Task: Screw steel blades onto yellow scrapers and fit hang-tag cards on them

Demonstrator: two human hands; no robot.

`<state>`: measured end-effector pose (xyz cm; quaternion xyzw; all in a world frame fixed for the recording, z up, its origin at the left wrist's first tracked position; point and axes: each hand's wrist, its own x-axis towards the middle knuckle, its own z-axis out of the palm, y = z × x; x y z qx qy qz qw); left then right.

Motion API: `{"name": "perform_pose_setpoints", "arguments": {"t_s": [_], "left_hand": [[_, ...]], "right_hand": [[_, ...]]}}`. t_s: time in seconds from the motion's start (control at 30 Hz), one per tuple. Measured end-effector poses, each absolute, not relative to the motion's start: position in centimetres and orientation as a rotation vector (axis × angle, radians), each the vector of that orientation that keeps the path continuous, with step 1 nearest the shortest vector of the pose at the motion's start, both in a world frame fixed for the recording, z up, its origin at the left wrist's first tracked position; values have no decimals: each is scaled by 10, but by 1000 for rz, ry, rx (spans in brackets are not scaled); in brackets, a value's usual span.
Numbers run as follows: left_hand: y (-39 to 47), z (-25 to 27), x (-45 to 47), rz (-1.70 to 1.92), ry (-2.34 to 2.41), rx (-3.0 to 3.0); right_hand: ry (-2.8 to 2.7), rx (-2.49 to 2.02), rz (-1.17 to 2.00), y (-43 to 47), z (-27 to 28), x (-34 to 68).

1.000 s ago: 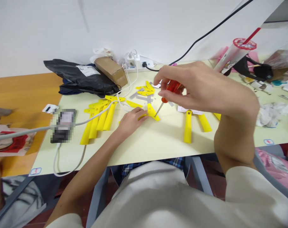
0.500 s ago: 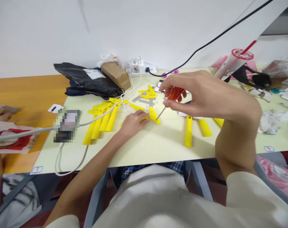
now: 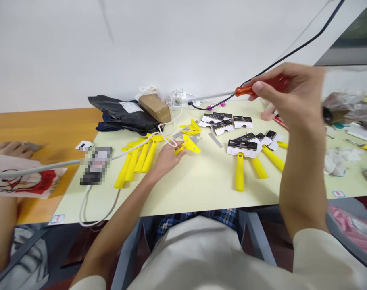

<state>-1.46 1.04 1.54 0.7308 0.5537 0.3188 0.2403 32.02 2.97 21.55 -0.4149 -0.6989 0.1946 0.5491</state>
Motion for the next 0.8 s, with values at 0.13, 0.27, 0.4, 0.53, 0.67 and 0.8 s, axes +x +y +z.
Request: {"name": "perform_pose_setpoints", "arguments": {"t_s": [0.13,0.27,0.4,0.53,0.67,0.8], "left_hand": [[18,17,-20,974,1439,1779],[19,26,-17,937,1245,1511],[13,44,-8,797,961,1221],[7,49,-1,742,777,990],[3,40,1,804,705,871],[0,33,-2,850,719,808]], "right_hand": [[-1491,-1041,1214,54,146,325],[-1690,-1178,1278,51,95,322],[-1931,-1432,1058,60,81,321],[-2089,-1711,724,82,75,317],[-2171,-1887,586,90,65,309],[-2199,-1982,609,89,58,299]]}}
